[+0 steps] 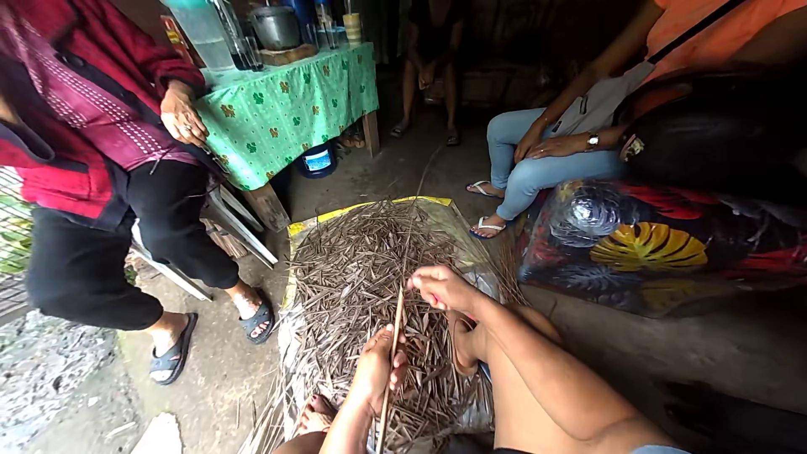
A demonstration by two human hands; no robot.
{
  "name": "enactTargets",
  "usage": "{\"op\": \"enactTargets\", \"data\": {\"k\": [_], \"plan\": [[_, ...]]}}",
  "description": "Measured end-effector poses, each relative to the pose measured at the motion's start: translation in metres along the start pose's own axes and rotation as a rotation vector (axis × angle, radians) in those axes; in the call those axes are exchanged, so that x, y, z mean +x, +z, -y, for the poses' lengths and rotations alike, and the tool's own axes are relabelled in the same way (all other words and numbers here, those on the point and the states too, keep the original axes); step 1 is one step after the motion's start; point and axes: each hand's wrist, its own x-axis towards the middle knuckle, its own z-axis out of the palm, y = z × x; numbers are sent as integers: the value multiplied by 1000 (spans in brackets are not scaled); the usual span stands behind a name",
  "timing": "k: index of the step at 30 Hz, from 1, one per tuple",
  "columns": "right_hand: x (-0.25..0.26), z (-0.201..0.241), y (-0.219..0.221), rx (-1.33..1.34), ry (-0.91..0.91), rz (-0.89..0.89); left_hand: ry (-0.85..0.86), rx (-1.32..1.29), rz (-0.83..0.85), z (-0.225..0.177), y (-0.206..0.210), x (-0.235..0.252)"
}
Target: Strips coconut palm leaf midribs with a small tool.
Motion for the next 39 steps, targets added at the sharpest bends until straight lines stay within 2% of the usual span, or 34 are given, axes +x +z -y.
{"op": "enactTargets", "data": {"k": [4,7,9,11,14,17,19,21,23,24,26,30,34,39], "plan": [[-10,-1,27,-389,-248,257,-4,-50,-45,-12,-3,7],[-7,-9,29,-546,-430,205,-23,-65,-67,-12,1,9],[0,-14,22,-600,-459,152,-26,-43,-58,-10,3,9],[8,-16,15,-639,-421,107,-24,-35,-65,-10,4,10],[23,-9,2,-658,-243,-58,-22,-22,-50,-9,4,7],[39,-4,-19,-465,-95,-279,-10,-4,-50,-8,4,-1],[34,0,-17,-197,-36,-242,-2,-1,-64,-9,3,-1],[19,3,0,24,47,-57,-5,24,-71,-13,3,1],[9,0,16,83,90,110,-9,59,-49,-14,5,2],[7,-2,20,90,80,139,-7,61,-40,-13,6,2],[10,-5,19,104,20,79,3,51,5,-8,6,0],[26,-5,-1,138,-35,-167,0,58,70,1,4,-3],[11,2,-12,-9,72,-103,-10,44,-39,4,-2,-6],[-23,-5,-37,-5,4,-167,22,-28,-73,-4,-2,-1]]}}
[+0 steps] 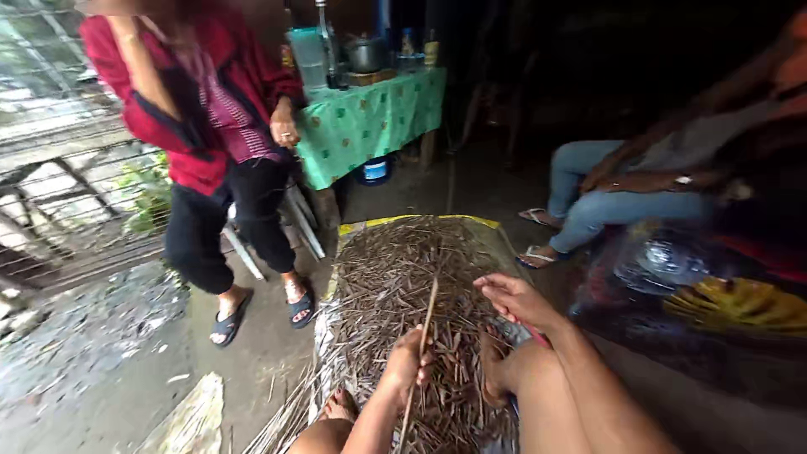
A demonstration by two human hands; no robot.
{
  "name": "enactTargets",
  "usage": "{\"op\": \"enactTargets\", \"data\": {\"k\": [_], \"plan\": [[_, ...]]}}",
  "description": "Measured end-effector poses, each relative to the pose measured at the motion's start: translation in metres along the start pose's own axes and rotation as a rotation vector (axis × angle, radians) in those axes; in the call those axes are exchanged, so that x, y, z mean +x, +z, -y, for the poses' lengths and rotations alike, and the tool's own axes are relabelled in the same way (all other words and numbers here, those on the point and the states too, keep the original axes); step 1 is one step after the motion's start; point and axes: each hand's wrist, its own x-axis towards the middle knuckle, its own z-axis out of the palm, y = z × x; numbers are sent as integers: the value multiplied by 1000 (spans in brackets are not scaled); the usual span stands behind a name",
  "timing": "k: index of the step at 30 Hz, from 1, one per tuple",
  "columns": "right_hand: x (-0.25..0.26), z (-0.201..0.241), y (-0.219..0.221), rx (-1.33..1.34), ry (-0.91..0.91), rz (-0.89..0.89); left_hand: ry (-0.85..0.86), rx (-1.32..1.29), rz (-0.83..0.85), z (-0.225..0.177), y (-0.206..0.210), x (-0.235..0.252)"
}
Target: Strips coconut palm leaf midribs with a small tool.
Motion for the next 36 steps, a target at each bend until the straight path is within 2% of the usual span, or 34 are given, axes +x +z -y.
{"op": "enactTargets", "data": {"k": [6,11,14,17,21,26,31,36], "plan": [[-29,-17,6,-90,27,56,4,-41,25,-5,2,5],[-10,21,32,-484,-73,185,-17,-103,46,-9,2,10],[11,35,49,-585,-161,272,-17,-108,68,-13,2,12],[26,24,62,-500,-235,314,-14,-128,56,-16,1,13],[25,10,69,-235,-162,286,-21,-99,23,-19,0,21],[22,10,60,-364,-128,263,-19,18,-24,-18,9,35],[21,1,58,-572,-376,237,10,-32,-2,-20,12,42],[26,-2,49,-825,-513,205,-36,-86,57,-18,13,35]]}}
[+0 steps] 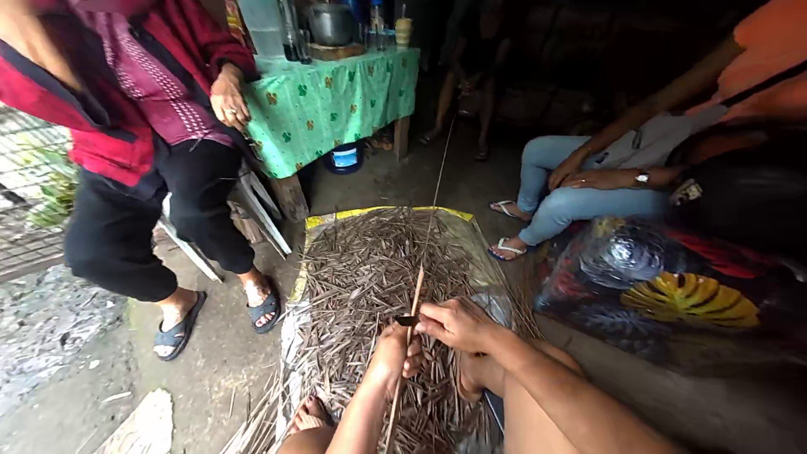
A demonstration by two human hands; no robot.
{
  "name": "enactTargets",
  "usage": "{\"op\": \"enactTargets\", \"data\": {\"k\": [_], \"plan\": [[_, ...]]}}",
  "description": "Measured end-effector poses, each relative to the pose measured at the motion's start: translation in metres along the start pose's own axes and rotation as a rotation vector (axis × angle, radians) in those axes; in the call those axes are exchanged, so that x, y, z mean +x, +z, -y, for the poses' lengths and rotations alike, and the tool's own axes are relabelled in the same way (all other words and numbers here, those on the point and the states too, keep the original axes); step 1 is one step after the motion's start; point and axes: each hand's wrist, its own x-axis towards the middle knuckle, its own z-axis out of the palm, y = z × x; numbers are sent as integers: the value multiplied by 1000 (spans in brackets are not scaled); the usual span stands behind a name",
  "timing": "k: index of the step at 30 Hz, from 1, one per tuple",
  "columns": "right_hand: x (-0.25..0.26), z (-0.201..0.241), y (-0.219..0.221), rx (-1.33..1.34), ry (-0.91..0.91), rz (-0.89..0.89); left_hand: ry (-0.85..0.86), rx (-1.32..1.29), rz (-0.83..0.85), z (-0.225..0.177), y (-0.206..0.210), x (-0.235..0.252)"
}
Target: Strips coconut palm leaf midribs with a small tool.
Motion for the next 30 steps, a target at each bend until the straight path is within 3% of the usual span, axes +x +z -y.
{"op": "enactTargets", "data": {"k": [3,6,9,14,22,24,27,30], "plan": [[11,-9,-10,-196,-1,-64,-5,10,17,-6,0,-2],[26,-13,-32,-218,288,0,-1,28,8,-10,1,0],[35,-35,-52,-166,529,-74,-4,54,14,-6,0,-4],[30,-41,-50,86,551,-211,8,66,25,-4,-4,-4],[37,-71,-51,149,669,-439,-14,82,43,-2,-2,-1],[29,-68,-54,273,593,-372,-9,70,18,-3,-2,2],[14,-40,-40,430,376,-86,27,151,-63,-2,0,3],[6,-13,-28,330,217,135,81,275,-129,-1,1,2]]}}
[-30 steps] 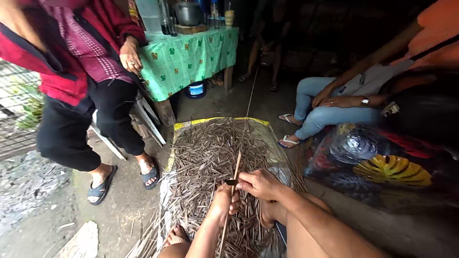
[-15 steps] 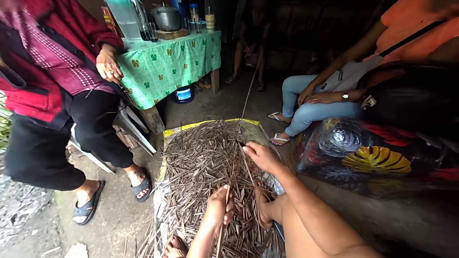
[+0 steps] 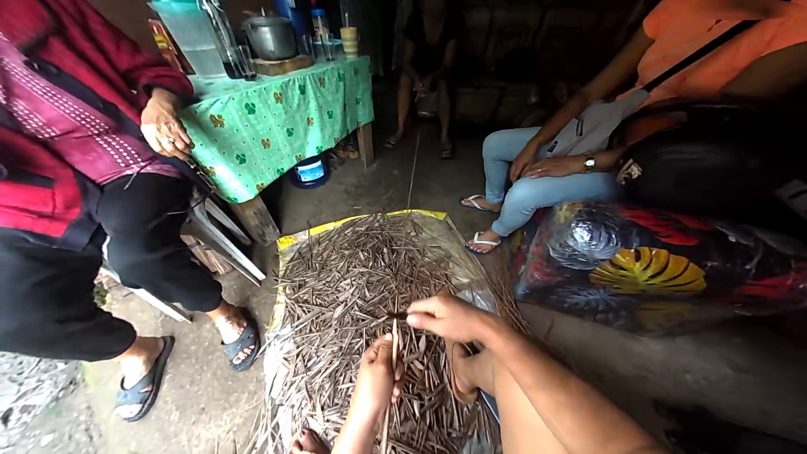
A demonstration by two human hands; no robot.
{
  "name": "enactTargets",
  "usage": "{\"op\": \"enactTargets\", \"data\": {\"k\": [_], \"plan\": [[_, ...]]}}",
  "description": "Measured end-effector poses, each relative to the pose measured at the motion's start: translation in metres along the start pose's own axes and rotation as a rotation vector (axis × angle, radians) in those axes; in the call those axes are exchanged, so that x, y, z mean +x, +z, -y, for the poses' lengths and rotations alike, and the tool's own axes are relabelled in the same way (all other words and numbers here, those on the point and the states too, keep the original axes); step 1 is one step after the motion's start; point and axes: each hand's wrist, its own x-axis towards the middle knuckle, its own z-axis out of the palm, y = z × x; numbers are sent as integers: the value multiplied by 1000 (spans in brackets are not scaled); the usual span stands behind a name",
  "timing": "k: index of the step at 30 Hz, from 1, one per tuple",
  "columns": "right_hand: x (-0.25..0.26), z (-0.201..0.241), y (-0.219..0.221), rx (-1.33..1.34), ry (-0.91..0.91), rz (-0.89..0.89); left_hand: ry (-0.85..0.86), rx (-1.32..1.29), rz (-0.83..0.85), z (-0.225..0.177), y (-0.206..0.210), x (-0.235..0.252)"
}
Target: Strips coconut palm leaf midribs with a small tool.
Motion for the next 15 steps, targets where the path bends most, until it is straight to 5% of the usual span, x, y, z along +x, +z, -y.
{"op": "enactTargets", "data": {"k": [6,15], "plan": [[10,-2,8,-251,-42,-76,25,9,0,-1,-2,-3],[28,-1,5,-292,-2,-160,41,2,-65,-5,0,-8]]}}
